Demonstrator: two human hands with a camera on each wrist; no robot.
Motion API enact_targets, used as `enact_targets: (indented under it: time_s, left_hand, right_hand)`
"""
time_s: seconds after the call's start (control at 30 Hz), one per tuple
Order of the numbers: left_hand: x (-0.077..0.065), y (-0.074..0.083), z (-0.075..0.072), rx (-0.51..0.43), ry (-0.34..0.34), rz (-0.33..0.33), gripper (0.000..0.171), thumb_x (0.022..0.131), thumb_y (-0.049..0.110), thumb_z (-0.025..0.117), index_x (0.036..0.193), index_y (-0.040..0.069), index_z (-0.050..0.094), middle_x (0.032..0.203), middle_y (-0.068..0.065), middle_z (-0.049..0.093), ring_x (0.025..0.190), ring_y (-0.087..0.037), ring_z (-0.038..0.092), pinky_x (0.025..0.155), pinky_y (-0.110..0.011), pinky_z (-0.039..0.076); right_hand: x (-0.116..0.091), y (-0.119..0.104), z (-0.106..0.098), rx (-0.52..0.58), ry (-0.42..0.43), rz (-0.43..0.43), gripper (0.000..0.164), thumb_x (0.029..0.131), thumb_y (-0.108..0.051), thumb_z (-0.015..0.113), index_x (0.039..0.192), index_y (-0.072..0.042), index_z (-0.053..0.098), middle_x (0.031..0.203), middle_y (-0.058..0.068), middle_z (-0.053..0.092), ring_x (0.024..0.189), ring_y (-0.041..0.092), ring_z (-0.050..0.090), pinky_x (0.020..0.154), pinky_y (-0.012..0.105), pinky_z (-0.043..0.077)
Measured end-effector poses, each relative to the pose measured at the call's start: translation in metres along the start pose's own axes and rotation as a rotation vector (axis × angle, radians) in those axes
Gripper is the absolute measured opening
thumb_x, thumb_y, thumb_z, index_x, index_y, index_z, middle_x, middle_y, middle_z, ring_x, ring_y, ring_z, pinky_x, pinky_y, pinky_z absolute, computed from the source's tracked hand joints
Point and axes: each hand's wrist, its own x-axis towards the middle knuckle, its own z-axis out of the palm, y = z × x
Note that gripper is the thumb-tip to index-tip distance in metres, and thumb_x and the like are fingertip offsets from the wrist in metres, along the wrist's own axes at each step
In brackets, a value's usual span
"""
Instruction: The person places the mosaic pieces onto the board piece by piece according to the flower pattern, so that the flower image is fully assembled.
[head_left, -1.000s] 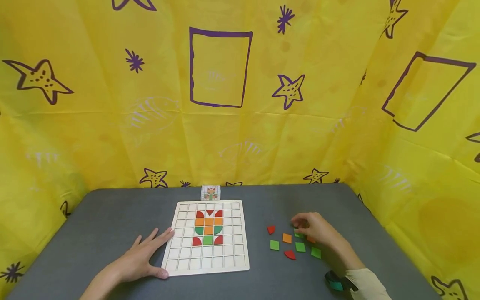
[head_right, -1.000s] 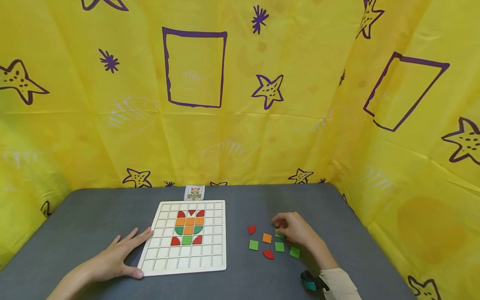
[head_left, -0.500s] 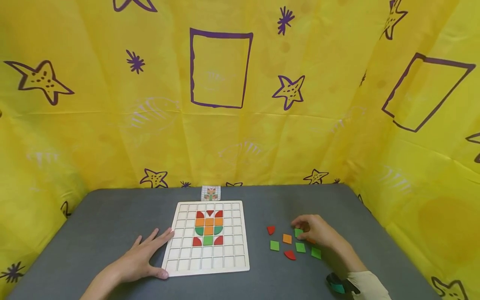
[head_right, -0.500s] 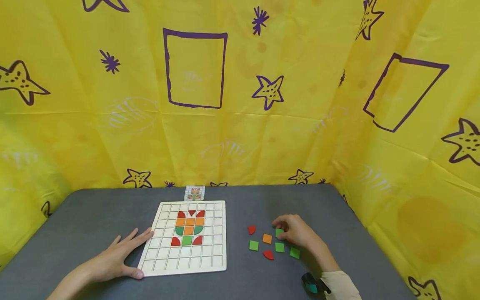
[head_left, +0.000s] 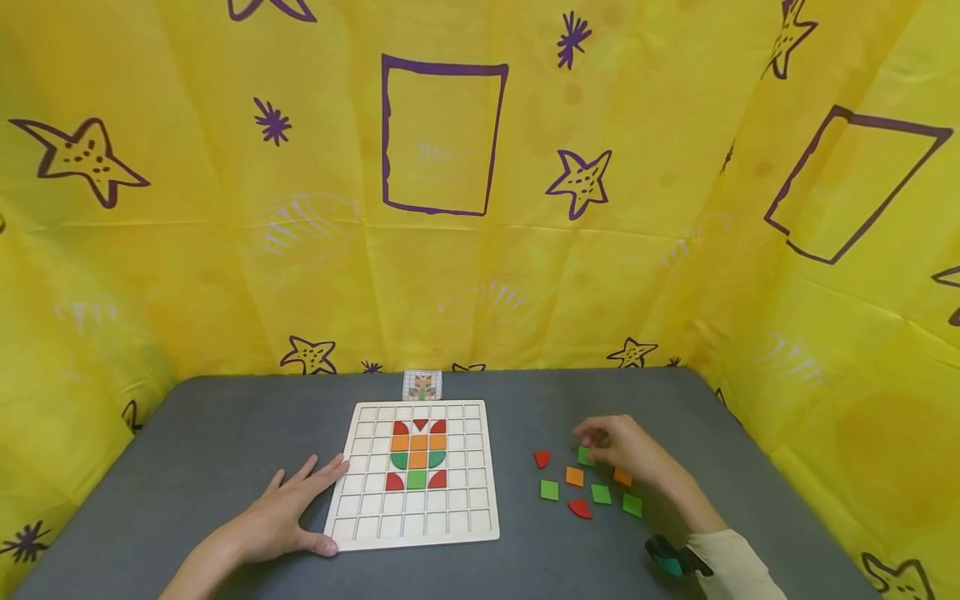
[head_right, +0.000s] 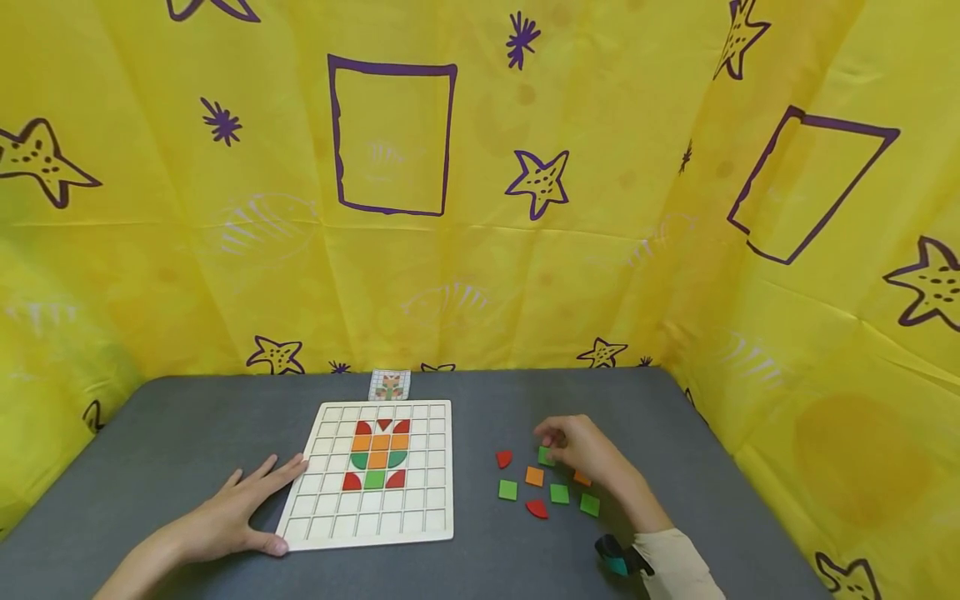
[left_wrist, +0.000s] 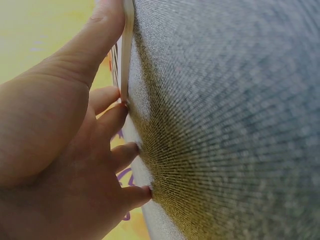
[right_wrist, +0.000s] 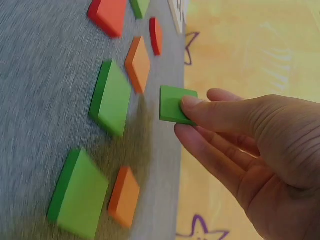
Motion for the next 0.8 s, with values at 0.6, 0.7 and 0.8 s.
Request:
enact_targets:
  time_s: [0.6,0.7,0.8]
  left_hand:
    - [-0.003,0.002,-0.001,-0.016,0.006,0.023,0.110,0.061,0.052,0.084,0.152,0.011,0.036,0.158,-0.018,0.029,0.142,-0.055,0.010,0.104,-0.075,-0.001]
    - [-0.003,0.002,-0.001,-0.016,0.005,0.023,0.110,0.061,0.052,0.084,0.152,0.011,0.036,0.158,-0.018,0.029,0.142,-0.055,0.010,0.104,-0.076,-0.002]
    - [-0.003,0.002,-0.001,-0.016,0.008,0.025,0.110,0.061,0.052,0.084,0.151,0.010,0.037,0.158,-0.018,0.029,0.142,-0.055,0.010,0.104,-0.076,-0.002]
  right_hand:
    - [0.034,-0.032,0.025,-0.002,-0.034,-0.072,0.026,0.082,0.004,0.073,0.107,0.000,0.071,0.092,0.000,0.070,0.083,0.011,0.063,0.074,0.026,0.056]
    - [0.038,-0.037,0.030,0.005,-0.036,-0.091,0.026,0.082,0.004,0.074,0.107,0.000,0.071,0.092,0.000,0.070,0.083,0.011,0.064,0.075,0.027,0.056]
    - [0.042,-0.040,0.035,0.007,-0.032,-0.123,0.026,0.082,0.005,0.074,0.107,0.000,0.071,0.091,0.001,0.070,0.083,0.012,0.064,0.074,0.027,0.056]
